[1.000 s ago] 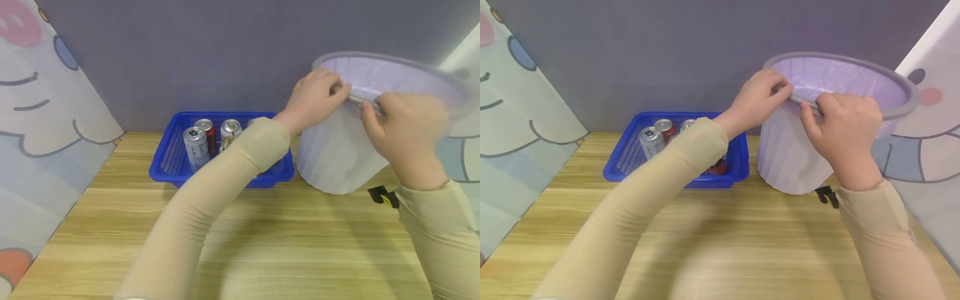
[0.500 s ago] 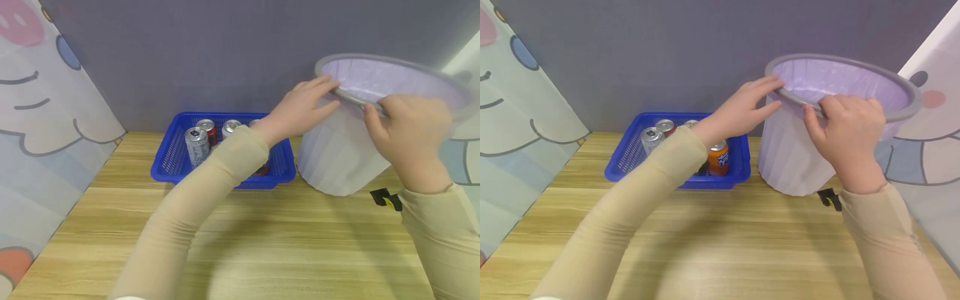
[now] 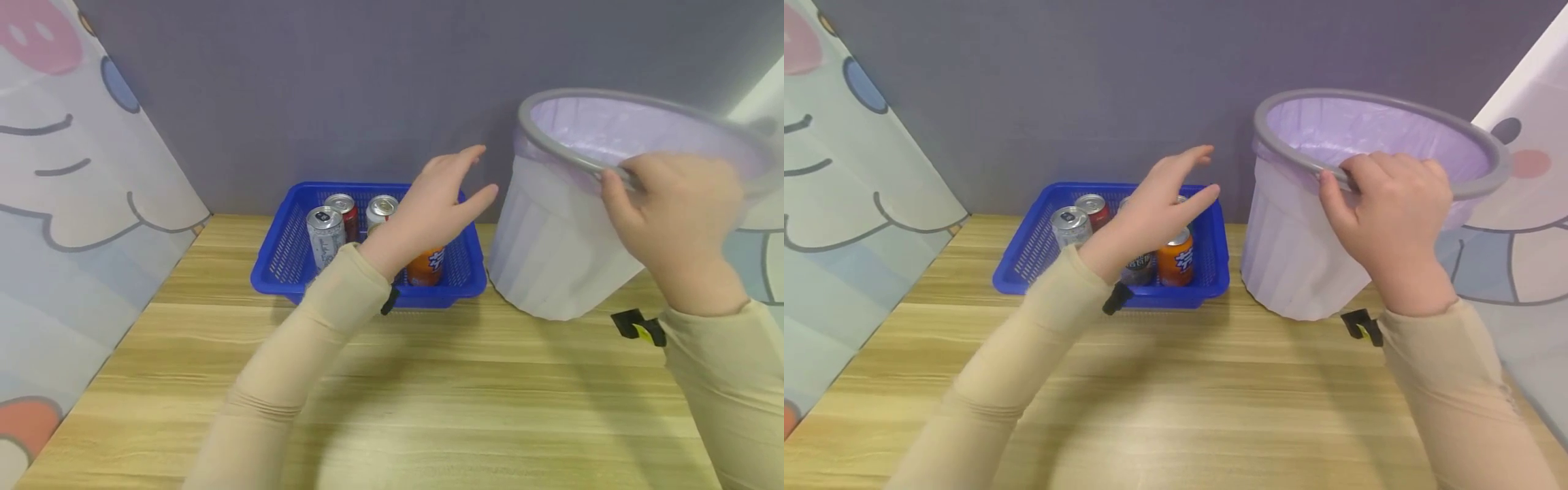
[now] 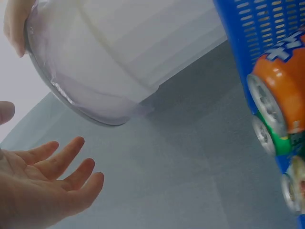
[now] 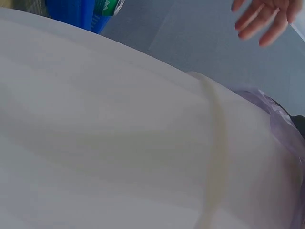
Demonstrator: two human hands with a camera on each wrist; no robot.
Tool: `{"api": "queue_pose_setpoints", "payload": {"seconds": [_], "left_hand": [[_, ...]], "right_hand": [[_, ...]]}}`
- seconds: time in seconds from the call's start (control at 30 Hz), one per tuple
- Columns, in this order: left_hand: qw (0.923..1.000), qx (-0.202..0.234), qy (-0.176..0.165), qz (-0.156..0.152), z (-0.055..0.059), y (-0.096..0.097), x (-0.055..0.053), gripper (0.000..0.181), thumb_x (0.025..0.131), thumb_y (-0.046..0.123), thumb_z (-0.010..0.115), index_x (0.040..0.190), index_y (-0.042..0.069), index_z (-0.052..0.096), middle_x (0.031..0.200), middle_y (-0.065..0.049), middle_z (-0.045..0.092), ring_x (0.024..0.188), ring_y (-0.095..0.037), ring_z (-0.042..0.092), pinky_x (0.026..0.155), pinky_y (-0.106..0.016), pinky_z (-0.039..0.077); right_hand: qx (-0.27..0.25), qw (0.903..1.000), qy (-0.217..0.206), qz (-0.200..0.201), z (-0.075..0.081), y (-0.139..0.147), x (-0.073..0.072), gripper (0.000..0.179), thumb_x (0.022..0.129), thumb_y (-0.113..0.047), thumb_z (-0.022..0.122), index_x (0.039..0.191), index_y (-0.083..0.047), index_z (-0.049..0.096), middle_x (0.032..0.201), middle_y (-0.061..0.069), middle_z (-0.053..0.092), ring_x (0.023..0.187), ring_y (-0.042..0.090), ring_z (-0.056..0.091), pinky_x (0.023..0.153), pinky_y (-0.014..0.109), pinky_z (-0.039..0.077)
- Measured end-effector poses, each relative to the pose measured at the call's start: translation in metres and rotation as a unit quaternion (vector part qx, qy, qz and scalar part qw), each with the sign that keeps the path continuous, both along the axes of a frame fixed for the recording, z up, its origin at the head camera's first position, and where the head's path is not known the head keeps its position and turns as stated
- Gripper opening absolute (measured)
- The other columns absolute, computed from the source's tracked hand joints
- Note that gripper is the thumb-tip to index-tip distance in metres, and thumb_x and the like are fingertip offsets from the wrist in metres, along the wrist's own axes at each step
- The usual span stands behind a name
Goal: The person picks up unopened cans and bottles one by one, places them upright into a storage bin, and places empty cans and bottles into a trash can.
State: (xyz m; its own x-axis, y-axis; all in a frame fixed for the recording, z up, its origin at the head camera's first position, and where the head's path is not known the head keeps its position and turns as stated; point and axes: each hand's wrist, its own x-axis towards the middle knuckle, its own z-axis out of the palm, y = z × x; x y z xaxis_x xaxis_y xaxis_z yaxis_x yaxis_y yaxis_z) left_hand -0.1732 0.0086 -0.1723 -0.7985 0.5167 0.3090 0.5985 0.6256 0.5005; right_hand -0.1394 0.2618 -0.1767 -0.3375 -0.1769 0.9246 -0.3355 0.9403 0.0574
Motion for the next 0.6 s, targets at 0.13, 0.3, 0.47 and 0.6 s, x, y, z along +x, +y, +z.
{"api": "queue_pose_setpoints", "payload": {"seconds": [0.13,0.3,0.47,0.6], "left_hand": [[0.9996,0.027,0.005,0.002,-0.016,-0.012,0.008,0.057,0.098,0.039,0.044,0.147,0.012,0.031,0.145,-0.003,0.043,0.139,-0.018,0.03,0.113,-0.032,0.025],[0.9991,0.041,0.012,0.002,-0.036,-0.022,0.017,0.051,0.099,0.034,0.043,0.142,0.008,0.038,0.143,-0.006,0.045,0.138,-0.021,0.034,0.113,-0.034,0.025],[0.9978,0.064,0.017,0.006,-0.052,-0.031,0.028,0.043,0.1,0.03,0.043,0.136,0.008,0.047,0.14,-0.007,0.048,0.134,-0.022,0.039,0.111,-0.036,0.028],[0.9958,0.084,0.033,0.011,-0.062,-0.036,0.035,0.037,0.099,0.027,0.046,0.129,0.007,0.052,0.135,-0.007,0.053,0.129,-0.022,0.044,0.109,-0.037,0.031]], "right_hand": [[-0.007,0.9999,-0.004,0.009,0.001,0.0,0.001,0.053,0.086,-0.041,0.04,0.077,0.006,0.063,0.062,0.024,0.057,0.052,0.042,0.046,0.049,0.045,0.02],[-0.039,0.9989,0.012,0.021,0.0,-0.004,0.002,0.047,0.082,-0.035,0.043,0.078,0.006,0.066,0.066,0.026,0.06,0.057,0.045,0.049,0.053,0.047,0.022],[-0.107,0.9924,0.04,0.045,-0.008,-0.015,0.007,0.041,0.08,-0.029,0.047,0.082,0.007,0.066,0.075,0.029,0.062,0.074,0.05,0.052,0.076,0.053,0.036],[-0.166,0.9796,0.078,0.084,-0.016,-0.023,0.009,0.033,0.077,-0.023,0.054,0.083,0.007,0.066,0.083,0.03,0.063,0.084,0.051,0.052,0.093,0.043,0.035]]}}
